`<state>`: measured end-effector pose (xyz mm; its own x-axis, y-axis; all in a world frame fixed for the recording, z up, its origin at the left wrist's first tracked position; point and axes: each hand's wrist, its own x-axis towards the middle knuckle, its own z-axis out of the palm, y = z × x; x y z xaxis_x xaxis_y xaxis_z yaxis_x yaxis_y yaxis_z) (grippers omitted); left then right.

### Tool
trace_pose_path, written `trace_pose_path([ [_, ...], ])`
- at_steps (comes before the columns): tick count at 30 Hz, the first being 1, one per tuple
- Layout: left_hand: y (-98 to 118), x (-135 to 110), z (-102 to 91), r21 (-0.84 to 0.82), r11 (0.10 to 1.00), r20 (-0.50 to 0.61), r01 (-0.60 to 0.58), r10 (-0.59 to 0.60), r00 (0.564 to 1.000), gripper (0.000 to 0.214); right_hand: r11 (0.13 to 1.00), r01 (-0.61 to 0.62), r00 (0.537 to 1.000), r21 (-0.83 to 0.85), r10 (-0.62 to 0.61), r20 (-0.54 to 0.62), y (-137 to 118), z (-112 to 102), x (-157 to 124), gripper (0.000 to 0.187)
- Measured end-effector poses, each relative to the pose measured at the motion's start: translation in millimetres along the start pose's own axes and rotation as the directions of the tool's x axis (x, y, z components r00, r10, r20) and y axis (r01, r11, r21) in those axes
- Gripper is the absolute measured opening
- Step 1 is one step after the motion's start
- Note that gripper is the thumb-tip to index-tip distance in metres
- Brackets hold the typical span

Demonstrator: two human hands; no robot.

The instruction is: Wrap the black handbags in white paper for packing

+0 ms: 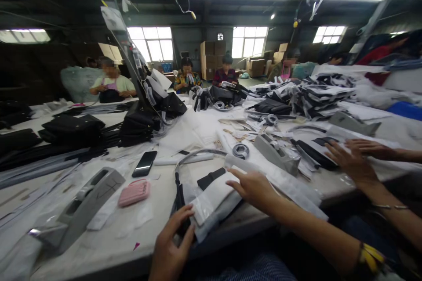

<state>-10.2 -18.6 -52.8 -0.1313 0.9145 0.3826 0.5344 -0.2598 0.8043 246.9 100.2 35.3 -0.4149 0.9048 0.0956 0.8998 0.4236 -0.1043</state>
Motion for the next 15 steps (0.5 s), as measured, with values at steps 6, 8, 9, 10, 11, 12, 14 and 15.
trace_pose_path([
  [6, -17, 117, -12.1, -0.216, 0.879, -0.143, 0.425, -0.459, 0.877, 0.037, 0.956, -0.235, 0.959, 0.177, 0.199, 0.201, 27, 33, -38, 0.073],
  [8, -27, 153, -5.0, -0.242, 0.832, -0.094, 0.5, -0.533, 0.841, 0.037, 0.93, -0.265, 0.958, 0.256, 0.223, 0.182, 26, 45, -40, 0.074],
  [9, -32, 167, -0.9, -0.262, 0.795, -0.051, 0.547, -0.577, 0.815, 0.035, 0.913, -0.276, 0.956, 0.299, 0.231, 0.178, 25, 49, -41, 0.073],
  [10, -35, 178, 3.2, -0.284, 0.752, -0.002, 0.595, -0.621, 0.784, 0.034, 0.894, -0.289, 0.954, 0.342, 0.24, 0.179, 25, 52, -43, 0.072],
  [11, -37, 186, 6.8, -0.307, 0.704, 0.049, 0.64, -0.66, 0.749, 0.034, 0.872, -0.301, 0.951, 0.385, 0.249, 0.181, 26, 54, -45, 0.071],
  [12, -38, 191, 9.7, -0.331, 0.655, 0.1, 0.679, -0.692, 0.715, 0.033, 0.849, -0.311, 0.949, 0.428, 0.256, 0.182, 27, 56, -47, 0.07],
  [14, -35, 196, 12.1, -0.387, 0.57, 0.188, 0.724, -0.72, 0.668, 0.031, 0.783, -0.323, 0.946, 0.532, 0.269, 0.178, 30, 59, -54, 0.07],
  [15, -31, 196, 11.4, -0.424, 0.541, 0.22, 0.726, -0.716, 0.662, 0.031, 0.729, -0.323, 0.946, 0.603, 0.273, 0.177, 31, 61, -57, 0.071],
])
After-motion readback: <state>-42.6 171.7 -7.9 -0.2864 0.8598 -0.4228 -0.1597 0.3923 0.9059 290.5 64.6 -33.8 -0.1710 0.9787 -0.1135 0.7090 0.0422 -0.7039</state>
